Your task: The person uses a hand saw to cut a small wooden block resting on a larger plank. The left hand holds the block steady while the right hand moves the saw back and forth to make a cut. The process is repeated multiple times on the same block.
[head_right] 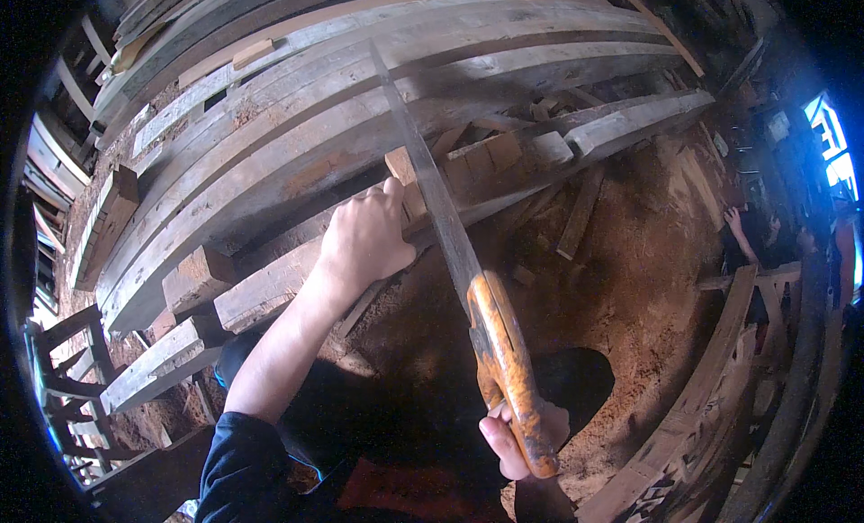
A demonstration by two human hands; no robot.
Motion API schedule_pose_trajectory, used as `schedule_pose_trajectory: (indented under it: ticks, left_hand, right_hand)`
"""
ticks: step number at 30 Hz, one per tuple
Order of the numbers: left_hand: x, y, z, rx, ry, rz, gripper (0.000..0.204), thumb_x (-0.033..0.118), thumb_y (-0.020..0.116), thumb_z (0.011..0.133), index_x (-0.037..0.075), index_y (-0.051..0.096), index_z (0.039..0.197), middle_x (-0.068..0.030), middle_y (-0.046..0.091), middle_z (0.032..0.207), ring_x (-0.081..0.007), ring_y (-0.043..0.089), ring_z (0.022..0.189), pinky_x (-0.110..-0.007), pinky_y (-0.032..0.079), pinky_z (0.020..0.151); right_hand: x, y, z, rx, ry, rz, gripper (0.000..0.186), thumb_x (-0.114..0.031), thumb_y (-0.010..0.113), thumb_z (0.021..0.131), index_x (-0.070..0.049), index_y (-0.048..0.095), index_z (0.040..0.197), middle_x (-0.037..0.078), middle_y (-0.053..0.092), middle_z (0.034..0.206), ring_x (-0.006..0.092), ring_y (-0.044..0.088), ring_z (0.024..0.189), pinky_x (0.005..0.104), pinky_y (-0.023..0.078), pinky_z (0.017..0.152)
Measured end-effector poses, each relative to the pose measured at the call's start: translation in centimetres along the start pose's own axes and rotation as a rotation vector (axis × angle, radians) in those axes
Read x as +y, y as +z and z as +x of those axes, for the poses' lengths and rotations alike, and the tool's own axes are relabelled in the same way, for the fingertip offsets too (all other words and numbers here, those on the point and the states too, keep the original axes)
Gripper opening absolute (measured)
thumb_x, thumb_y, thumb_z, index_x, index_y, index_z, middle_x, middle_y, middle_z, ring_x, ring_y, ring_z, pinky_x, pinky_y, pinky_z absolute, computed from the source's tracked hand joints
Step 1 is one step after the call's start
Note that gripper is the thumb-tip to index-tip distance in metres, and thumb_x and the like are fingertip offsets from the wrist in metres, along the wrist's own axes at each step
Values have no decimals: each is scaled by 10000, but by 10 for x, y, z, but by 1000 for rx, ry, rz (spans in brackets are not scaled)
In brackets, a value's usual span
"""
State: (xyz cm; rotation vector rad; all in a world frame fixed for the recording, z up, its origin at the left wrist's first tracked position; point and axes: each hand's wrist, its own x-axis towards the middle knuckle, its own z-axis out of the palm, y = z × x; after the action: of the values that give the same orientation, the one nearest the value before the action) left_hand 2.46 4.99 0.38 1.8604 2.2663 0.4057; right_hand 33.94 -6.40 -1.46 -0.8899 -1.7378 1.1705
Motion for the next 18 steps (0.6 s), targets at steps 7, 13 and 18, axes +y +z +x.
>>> schedule_pose_trajectory:
  ticks: [7, 13, 18]
  left_hand:
    - [0, -4, -6, -38, -19, 27, 472, 149, 661, 675, -45, 504, 1076, -224, 653, 919, -351, 697, 807, -397, 586, 699]
    - [-9, -1, -16, -5, 64, 141, 603, 264, 702, 706, -43, 501, 1183, -187, 656, 903, -291, 703, 803, -358, 585, 648]
    - [-5, -5, -16, -35, 63, 156, 621, 291, 709, 711, -40, 500, 1193, -177, 655, 915, -290, 702, 819, -352, 584, 657]
  right_hand:
    - [-14, 19, 27, 75, -81, 433, 211, 82, 575, 807, -22, 478, 963, 111, 566, 750, 173, 523, 571, 316, 459, 564]
    - [-22, 14, 41, -85, 43, 186, 149, 31, 483, 882, -64, 415, 975, 72, 468, 736, 156, 451, 579, 312, 427, 580]
    - [-23, 29, 41, 85, 102, 283, 94, 28, 622, 801, -8, 549, 847, 81, 599, 660, 140, 536, 521, 275, 426, 515]
